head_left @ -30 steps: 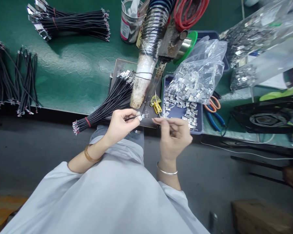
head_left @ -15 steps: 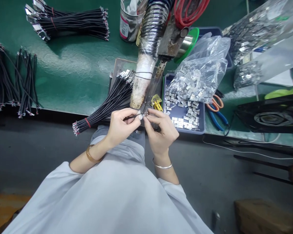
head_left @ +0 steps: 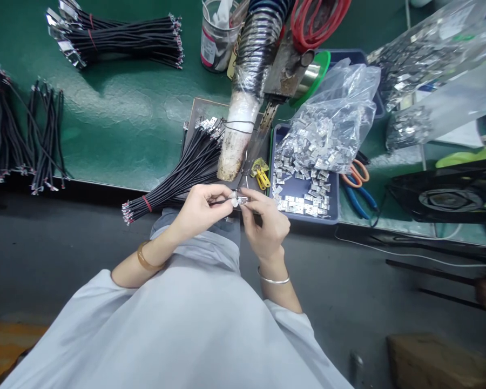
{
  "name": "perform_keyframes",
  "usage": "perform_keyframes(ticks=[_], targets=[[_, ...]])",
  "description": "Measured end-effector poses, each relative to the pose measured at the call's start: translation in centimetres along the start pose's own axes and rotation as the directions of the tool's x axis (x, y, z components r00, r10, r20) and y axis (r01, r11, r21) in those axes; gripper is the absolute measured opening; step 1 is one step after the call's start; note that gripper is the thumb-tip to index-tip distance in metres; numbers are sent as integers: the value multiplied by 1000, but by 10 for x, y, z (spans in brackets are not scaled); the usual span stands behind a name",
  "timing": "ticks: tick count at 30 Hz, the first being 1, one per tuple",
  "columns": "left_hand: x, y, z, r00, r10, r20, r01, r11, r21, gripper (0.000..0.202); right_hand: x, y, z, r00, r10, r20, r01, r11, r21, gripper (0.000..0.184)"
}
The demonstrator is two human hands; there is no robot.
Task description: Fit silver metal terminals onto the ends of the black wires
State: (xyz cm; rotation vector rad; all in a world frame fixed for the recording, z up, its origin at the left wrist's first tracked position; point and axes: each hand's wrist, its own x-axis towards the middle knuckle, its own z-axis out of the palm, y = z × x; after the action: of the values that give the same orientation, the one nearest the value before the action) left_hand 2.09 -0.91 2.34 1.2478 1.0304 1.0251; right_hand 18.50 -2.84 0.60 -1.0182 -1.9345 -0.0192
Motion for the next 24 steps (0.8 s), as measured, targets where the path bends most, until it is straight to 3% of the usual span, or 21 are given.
perform_keyframes(ticks=[3,5,8,10,11,15,18,22,24], targets=[[-1,2,-6,997,1,71,0,1000,-14,12,-3,-1,2,1000,7,-22,-6,999,48,8],[-3,3,-9,997,51,65,-53,998,33,10,-3,-3,3,984,172,-38,-165,975,148,7],[-7,3,-12,983,140,118,-153,981,115,12,2,-6,3,890,431,148,-454,811,369,13],[-9,1,-14,974,156,162,-179,974,136,16,6,-7,1,843,461,278,-538,730,420,16],[-10,0,-14,974,153,170,-177,974,140,18,7,-7,0,838,462,289,-544,733,407,15],[-12,-3,-13,983,132,129,-149,980,134,19,4,-9,-6,910,408,67,-412,881,232,10],[-11,-4,-13,988,83,132,-95,992,86,22,-2,-10,-9,968,240,-72,-235,969,70,4],[-8,-3,-17,981,31,190,-28,999,-18,22,-2,-10,-7,999,5,37,-3,999,-54,5],[-7,-4,-18,978,10,210,-2,999,-39,20,-1,-10,-4,998,-4,55,7,999,-53,3]])
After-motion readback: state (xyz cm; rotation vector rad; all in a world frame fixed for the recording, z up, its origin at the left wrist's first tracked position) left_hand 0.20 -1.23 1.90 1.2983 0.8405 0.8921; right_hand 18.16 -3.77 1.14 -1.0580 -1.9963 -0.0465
